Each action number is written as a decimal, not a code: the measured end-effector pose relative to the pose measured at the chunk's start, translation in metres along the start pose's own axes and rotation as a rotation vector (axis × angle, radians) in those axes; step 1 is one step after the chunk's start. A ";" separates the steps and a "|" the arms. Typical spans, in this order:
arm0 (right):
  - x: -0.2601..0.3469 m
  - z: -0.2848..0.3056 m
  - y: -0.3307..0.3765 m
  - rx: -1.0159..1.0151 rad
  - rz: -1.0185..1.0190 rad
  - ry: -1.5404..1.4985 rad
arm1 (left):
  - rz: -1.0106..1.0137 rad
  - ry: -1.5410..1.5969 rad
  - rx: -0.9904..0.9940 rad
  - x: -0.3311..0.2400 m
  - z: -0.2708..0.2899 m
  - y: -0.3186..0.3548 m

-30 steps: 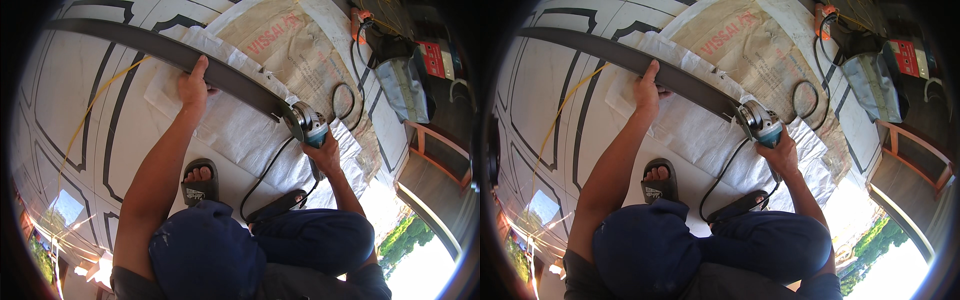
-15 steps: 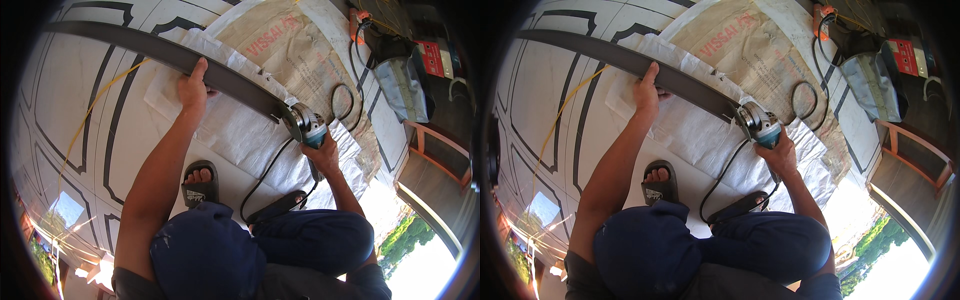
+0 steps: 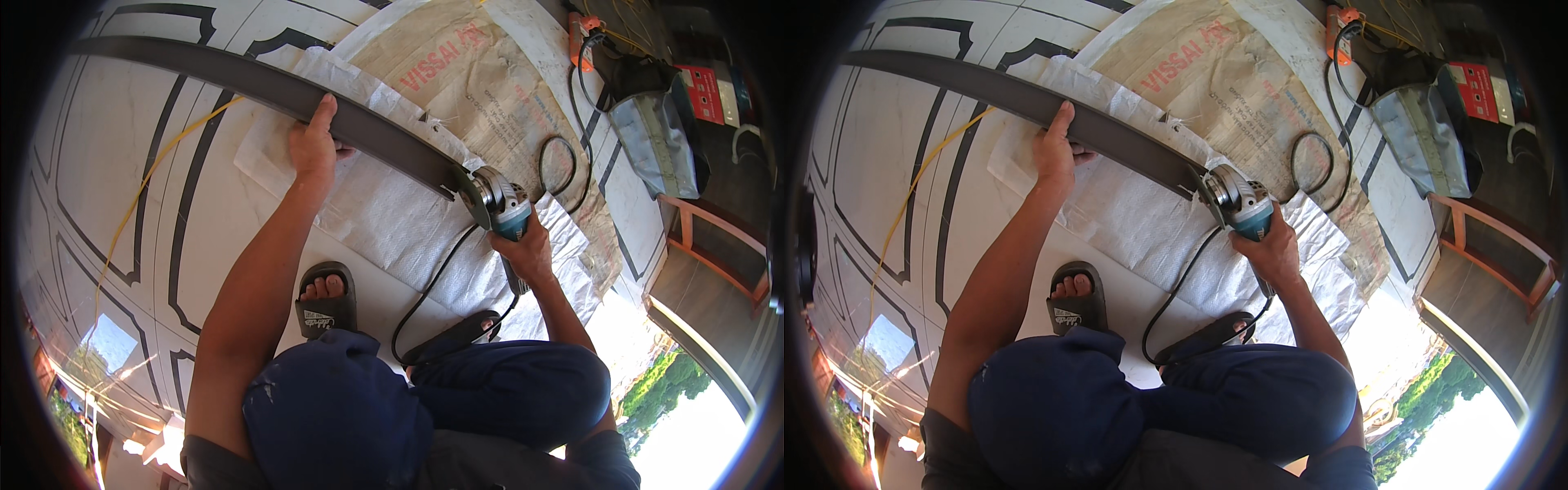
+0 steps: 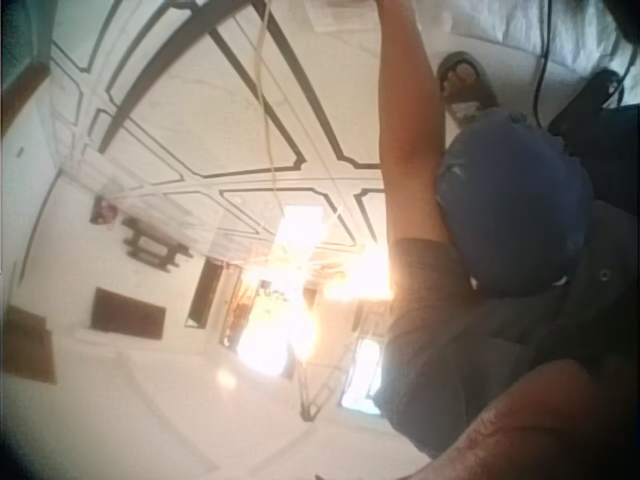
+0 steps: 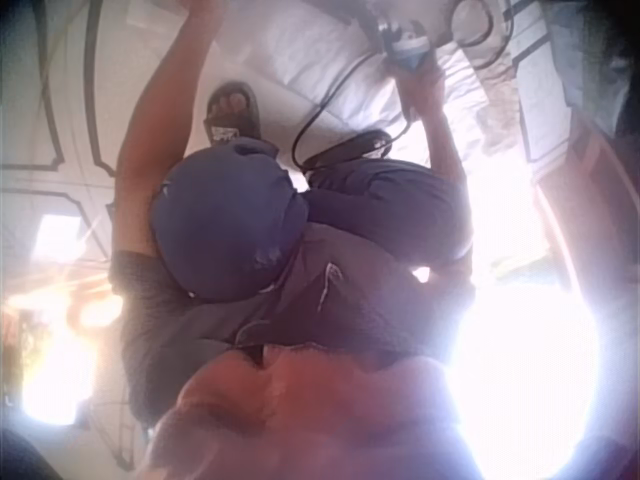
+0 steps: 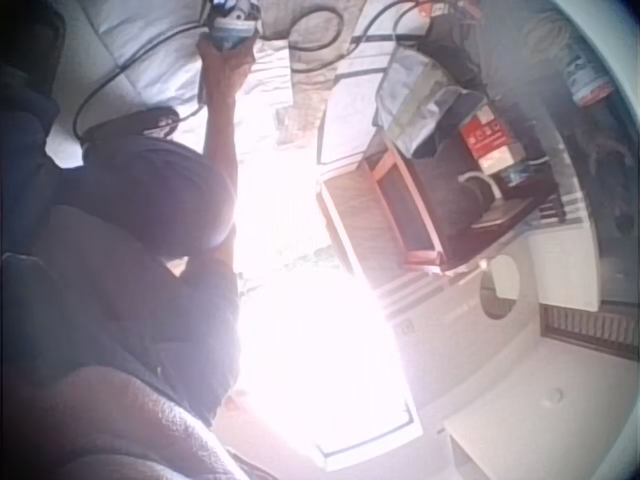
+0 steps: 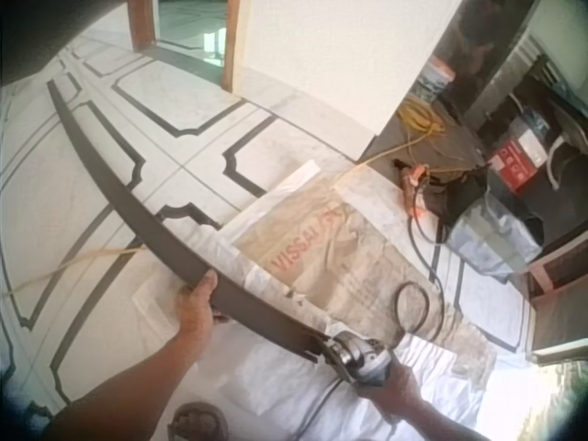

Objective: The person carries a long metal bar from an outdoor construction area into a room, places it on a protective sheet, and uses an angle grinder to cut the bar. Sparks fly as the grinder cuts through the metal.

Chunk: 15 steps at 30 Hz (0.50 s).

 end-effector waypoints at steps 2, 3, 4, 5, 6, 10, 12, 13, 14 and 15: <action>0.001 0.000 0.000 0.003 -0.011 -0.003 | -0.007 -0.044 0.008 0.000 0.001 -0.001; 0.002 0.000 0.000 0.005 -0.016 -0.004 | -0.005 -0.042 0.006 0.001 0.002 -0.002; 0.001 0.000 0.000 0.001 -0.015 -0.006 | -0.002 -0.040 0.004 0.001 0.001 -0.002; 0.000 0.000 0.001 -0.002 -0.014 -0.008 | 0.001 -0.038 0.002 0.002 0.001 -0.002; -0.001 -0.001 0.001 -0.006 -0.012 -0.010 | 0.000 -0.036 0.004 0.002 0.001 -0.002; -0.003 -0.001 0.000 0.001 -0.013 -0.005 | 0.003 -0.033 0.013 0.002 0.002 -0.003; -0.003 -0.001 0.000 0.003 -0.017 0.003 | 0.002 -0.031 0.011 0.002 0.001 -0.003; -0.003 -0.001 0.000 0.001 -0.017 0.005 | -0.003 -0.027 0.006 0.002 0.001 -0.002; -0.001 -0.001 0.000 -0.001 -0.018 0.006 | -0.007 -0.022 0.001 0.001 0.001 -0.002; -0.001 -0.001 0.001 -0.003 -0.019 0.007 | -0.005 -0.026 0.001 0.000 0.001 -0.001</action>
Point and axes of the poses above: each hand's wrist, its own y-axis away from the middle knuckle, its own z-axis out of the back of the hand, x = y × z, the point moved 3 cm from there along -y, towards the middle knuckle, and after that the axes turned 6 degrees about -x, right-handed, at the moved point
